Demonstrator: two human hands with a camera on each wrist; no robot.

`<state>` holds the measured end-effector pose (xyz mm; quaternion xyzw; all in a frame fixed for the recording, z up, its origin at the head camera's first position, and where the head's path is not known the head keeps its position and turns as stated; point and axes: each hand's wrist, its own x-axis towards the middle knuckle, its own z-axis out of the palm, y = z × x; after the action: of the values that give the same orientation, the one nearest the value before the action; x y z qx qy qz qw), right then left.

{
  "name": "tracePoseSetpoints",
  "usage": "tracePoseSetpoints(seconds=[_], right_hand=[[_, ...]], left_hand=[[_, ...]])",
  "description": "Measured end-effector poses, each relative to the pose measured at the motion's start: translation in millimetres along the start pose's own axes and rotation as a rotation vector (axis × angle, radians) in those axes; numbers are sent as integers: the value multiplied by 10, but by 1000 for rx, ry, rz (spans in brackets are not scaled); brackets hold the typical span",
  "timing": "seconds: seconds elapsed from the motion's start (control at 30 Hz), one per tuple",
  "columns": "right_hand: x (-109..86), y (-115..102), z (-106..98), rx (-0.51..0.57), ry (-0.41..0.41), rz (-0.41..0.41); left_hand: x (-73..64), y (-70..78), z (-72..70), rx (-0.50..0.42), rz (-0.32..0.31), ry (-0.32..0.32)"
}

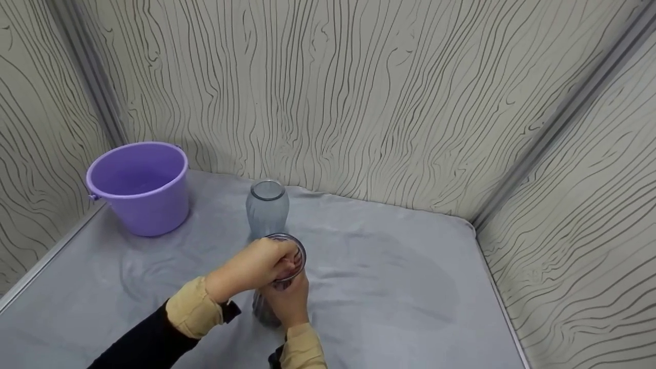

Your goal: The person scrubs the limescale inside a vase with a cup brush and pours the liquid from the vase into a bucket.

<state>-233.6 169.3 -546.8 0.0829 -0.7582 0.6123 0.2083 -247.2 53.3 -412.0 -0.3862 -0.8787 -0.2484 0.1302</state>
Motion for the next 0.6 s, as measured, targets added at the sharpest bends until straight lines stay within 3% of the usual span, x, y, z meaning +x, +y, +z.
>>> tracePoseSetpoints(seconds=[0.1,0.23,0.6], right_hand=[[3,-4,-6,-9,-3,-24],[9,-27,-15,62,-37,40],[-10,-51,-27,123,-52,159]], left_hand=[[1,3,18,50,13,18],[5,21,22,98,2,24],[13,93,22,174,-65,-30]])
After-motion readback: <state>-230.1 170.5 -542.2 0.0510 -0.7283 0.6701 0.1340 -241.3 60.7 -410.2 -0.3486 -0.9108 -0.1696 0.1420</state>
